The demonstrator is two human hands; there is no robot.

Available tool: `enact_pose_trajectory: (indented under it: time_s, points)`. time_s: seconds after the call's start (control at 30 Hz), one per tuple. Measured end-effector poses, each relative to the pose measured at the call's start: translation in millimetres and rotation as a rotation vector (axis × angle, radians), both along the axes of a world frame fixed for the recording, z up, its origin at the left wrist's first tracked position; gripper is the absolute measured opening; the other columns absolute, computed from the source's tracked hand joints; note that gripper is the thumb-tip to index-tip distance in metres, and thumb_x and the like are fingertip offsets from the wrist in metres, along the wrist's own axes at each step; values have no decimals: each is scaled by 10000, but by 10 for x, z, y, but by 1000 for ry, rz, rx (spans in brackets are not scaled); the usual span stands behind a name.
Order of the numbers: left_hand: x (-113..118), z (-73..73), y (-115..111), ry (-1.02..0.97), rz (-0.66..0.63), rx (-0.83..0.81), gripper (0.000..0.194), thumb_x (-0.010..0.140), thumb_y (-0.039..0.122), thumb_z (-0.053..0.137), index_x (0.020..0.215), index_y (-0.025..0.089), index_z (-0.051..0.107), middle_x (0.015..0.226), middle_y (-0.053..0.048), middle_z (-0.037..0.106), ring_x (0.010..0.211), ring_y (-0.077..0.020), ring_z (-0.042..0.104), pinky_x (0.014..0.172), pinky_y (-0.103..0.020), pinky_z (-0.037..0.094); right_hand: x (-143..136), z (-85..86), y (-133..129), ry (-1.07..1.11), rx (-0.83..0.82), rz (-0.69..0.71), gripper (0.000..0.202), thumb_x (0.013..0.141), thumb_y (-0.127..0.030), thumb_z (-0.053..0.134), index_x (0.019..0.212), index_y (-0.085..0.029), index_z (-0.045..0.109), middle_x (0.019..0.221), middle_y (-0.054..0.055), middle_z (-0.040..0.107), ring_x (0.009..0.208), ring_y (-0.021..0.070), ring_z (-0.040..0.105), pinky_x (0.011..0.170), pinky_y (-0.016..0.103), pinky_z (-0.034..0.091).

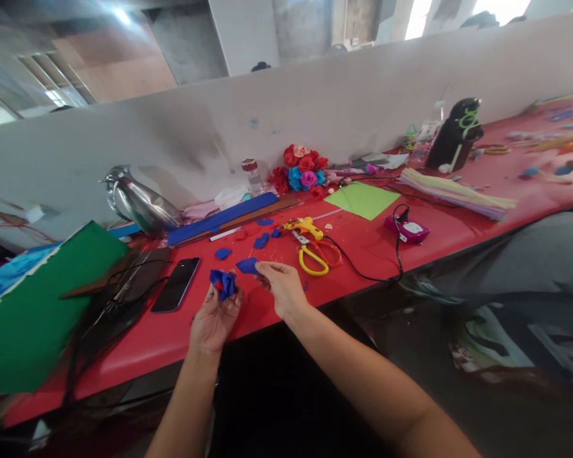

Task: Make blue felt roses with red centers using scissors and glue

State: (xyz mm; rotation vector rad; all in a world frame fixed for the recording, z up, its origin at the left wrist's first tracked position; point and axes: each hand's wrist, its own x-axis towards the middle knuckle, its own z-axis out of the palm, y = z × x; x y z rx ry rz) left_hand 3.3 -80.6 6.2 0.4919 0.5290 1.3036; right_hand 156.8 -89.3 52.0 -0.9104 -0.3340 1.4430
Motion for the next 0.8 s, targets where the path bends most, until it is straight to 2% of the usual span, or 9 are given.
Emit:
enact_pose_trajectory:
  time_s: [0.17, 0.43, 0.6, 0.8]
  points:
    - [46, -56, 12, 10, 16, 56, 181, 795, 155, 677, 928, 272, 713, 1093, -9, 713, 893, -127, 656, 870, -275, 489, -1, -10, -16, -38, 11, -3, 236, 447, -282, 852, 606, -167, 722, 558, -9, 659, 567, 97, 585, 587, 231, 423]
    - [9, -163, 22, 70, -22, 133, 212, 790, 220, 696, 977, 320, 697, 1178, 0, 678, 928, -140, 644, 852, -280, 471, -65, -23, -33, -126, 119, -38, 226, 488, -314, 834, 633, -174, 731, 589, 3, 672, 591, 113, 570, 631, 271, 429]
    - [16, -140, -13, 63, -8, 115, 249, 733, 200, 751, 935, 335, 700, 1117, 37, 691, 923, -130, 645, 839, -261, 473, -118, -8, -72, -176, 169, -58, 187, 530, -321, 806, 655, -197, 746, 651, 11, 709, 668, 138, 608, 706, 292, 472]
    - [21, -111, -35, 112, 22, 73, 244, 750, 174, 733, 941, 319, 692, 1121, 30, 681, 906, -132, 647, 826, -274, 477, -136, -11, -108, -225, 197, -30, 170, 573, -317, 785, 697, -204, 755, 718, 21, 735, 770, 169, 648, 767, 311, 496]
